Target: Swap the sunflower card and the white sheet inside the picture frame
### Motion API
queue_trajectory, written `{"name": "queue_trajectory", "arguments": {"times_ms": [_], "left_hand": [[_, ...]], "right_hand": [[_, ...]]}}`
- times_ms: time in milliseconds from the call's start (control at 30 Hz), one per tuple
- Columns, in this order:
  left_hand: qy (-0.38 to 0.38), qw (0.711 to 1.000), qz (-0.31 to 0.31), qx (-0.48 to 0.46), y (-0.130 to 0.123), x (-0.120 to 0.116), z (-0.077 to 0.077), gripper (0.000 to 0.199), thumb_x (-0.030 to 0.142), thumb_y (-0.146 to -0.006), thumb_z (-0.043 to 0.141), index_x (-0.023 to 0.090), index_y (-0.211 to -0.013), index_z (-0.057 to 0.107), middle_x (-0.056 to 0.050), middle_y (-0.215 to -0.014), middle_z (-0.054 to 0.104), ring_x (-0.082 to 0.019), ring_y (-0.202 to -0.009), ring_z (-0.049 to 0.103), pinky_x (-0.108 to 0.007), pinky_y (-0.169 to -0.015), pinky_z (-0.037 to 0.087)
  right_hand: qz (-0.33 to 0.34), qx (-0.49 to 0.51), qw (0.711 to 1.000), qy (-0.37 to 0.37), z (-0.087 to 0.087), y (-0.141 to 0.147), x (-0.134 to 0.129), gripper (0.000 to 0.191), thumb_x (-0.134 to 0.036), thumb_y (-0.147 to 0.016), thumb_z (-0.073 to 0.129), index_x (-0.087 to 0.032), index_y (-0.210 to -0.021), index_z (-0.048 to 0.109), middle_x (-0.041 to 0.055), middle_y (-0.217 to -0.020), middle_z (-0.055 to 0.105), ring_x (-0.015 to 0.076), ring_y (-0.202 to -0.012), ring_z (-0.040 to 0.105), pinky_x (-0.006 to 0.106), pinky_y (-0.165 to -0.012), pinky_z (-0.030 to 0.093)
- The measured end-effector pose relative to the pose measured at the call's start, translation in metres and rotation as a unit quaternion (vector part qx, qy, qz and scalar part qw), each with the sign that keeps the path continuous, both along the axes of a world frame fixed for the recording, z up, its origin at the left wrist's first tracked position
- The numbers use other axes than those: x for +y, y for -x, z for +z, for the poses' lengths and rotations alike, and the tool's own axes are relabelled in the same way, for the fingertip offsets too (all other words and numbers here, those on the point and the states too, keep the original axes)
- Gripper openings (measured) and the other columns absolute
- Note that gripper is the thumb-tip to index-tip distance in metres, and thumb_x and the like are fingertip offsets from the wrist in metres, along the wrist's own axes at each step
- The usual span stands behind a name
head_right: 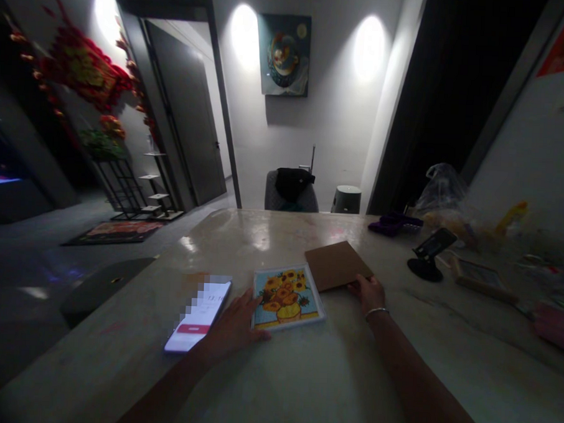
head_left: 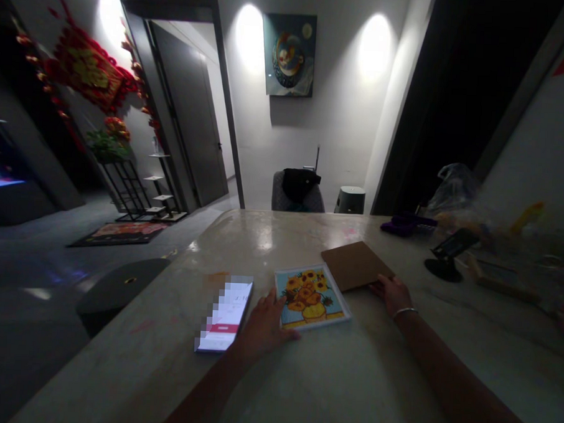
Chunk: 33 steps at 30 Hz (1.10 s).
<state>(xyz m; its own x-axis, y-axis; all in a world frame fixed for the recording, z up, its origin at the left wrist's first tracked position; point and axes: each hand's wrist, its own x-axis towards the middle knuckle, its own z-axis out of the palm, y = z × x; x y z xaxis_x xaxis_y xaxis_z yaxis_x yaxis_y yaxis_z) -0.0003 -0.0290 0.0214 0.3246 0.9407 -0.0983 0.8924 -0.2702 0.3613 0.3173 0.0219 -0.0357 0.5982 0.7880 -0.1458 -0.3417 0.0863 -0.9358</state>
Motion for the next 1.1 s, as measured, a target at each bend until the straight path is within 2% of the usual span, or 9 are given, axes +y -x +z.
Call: {"name": "queue_trajectory", "arguments": {"times_ms": [133,267,400,533,733,867,967,1033,1100], "left_hand": [[-0.001,1.0,0.005,0.004,0.001,0.0,0.001,0.082,0.052,-0.056,0.061,0.021,-0.128,0.036,-0.009,-0.142,0.019,-0.03,-0.128,0.021,-0.041,-0.1,0.024],[0.004,1.0,0.005,0.011,0.004,0.0,0.001,0.085,0.054,-0.056,0.06,0.019,-0.129,0.034,-0.011,-0.142,0.018,-0.03,-0.128,0.021,-0.041,-0.1,0.024],[-0.007,1.0,-0.006,0.013,0.005,0.0,0.0,0.085,0.055,-0.057,0.059,0.018,-0.129,0.033,-0.012,-0.142,0.018,-0.03,-0.127,0.022,-0.04,-0.1,0.024],[-0.003,1.0,-0.01,0.011,0.007,0.0,0.0,0.085,0.055,-0.057,0.059,0.018,-0.129,0.034,-0.011,-0.142,0.019,-0.03,-0.127,0.021,-0.04,-0.1,0.023],[-0.018,1.0,-0.02,-0.016,0.011,-0.001,0.001,0.083,0.054,-0.056,0.062,0.025,-0.128,0.033,-0.006,-0.141,0.023,-0.03,-0.126,0.024,-0.04,-0.099,0.026],[-0.022,0.999,-0.023,-0.017,0.011,-0.001,0.002,0.082,0.054,-0.056,0.062,0.026,-0.128,0.035,-0.007,-0.14,0.026,-0.029,-0.124,0.028,-0.039,-0.098,0.027],[-0.006,1.0,-0.002,-0.016,0.008,-0.002,0.005,0.077,0.057,-0.06,0.057,0.024,-0.127,0.037,-0.009,-0.14,0.024,-0.032,-0.124,0.027,-0.041,-0.098,0.027],[-0.038,0.998,0.01,-0.043,0.005,-0.001,0.009,0.066,0.055,-0.066,0.053,0.025,-0.123,0.042,-0.008,-0.138,0.03,-0.031,-0.123,0.03,-0.041,-0.098,0.028],[-0.089,0.991,0.017,-0.097,0.002,0.0,0.014,0.053,0.049,-0.071,0.05,0.025,-0.119,0.046,-0.007,-0.13,0.042,-0.027,-0.118,0.039,-0.039,-0.095,0.032]], "right_hand": [[-0.045,-0.038,0.998,-0.031,0.007,0.005,-0.005,0.016,-0.021,-0.06,0.058,-0.019,-0.074,0.05,-0.0042,-0.07,0.058,0.0101,-0.057,0.057,0.022,-0.046,0.053],[-0.079,-0.112,0.987,-0.079,0.026,0.018,-0.017,0.025,-0.029,-0.063,0.059,-0.02,-0.083,0.049,-0.0038,-0.079,0.057,0.0106,-0.066,0.056,0.023,-0.052,0.052],[-0.074,-0.325,0.938,-0.095,0.041,0.037,-0.032,0.024,-0.038,-0.073,0.049,-0.017,-0.084,0.048,0.0005,-0.075,0.057,0.0129,-0.062,0.055,0.027,-0.053,0.051],[-0.032,-0.451,0.889,-0.081,0.043,0.053,-0.043,0.025,-0.041,-0.076,0.045,-0.017,-0.084,0.049,0.0044,-0.074,0.059,0.0151,-0.061,0.057,0.026,-0.052,0.049],[0.02,-0.541,0.834,-0.107,0.033,0.068,-0.044,0.021,-0.036,-0.076,0.045,-0.018,-0.081,0.055,0.007,-0.08,0.06,0.0162,-0.062,0.057,0.022,-0.038,0.041],[0.118,-0.582,0.789,-0.156,0.03,0.071,-0.044,0.02,-0.027,-0.078,0.044,-0.019,-0.087,0.06,0.0075,-0.087,0.06,0.0168,-0.074,0.056,0.028,-0.057,0.049],[0.158,-0.596,0.773,-0.153,0.029,0.074,-0.045,0.021,-0.021,-0.075,0.048,-0.02,-0.091,0.061,0.0074,-0.092,0.06,0.0191,-0.085,0.054,0.034,-0.072,0.048],[0.183,-0.601,0.764,-0.144,0.028,0.076,-0.045,0.026,-0.018,-0.07,0.053,-0.02,-0.094,0.061,0.0078,-0.095,0.06,0.0203,-0.088,0.054,0.036,-0.075,0.047],[0.205,-0.607,0.754,-0.144,0.028,0.079,-0.046,0.03,-0.017,-0.066,0.057,-0.02,-0.095,0.062,0.0077,-0.096,0.059,0.0207,-0.088,0.054,0.037,-0.077,0.046]]}}
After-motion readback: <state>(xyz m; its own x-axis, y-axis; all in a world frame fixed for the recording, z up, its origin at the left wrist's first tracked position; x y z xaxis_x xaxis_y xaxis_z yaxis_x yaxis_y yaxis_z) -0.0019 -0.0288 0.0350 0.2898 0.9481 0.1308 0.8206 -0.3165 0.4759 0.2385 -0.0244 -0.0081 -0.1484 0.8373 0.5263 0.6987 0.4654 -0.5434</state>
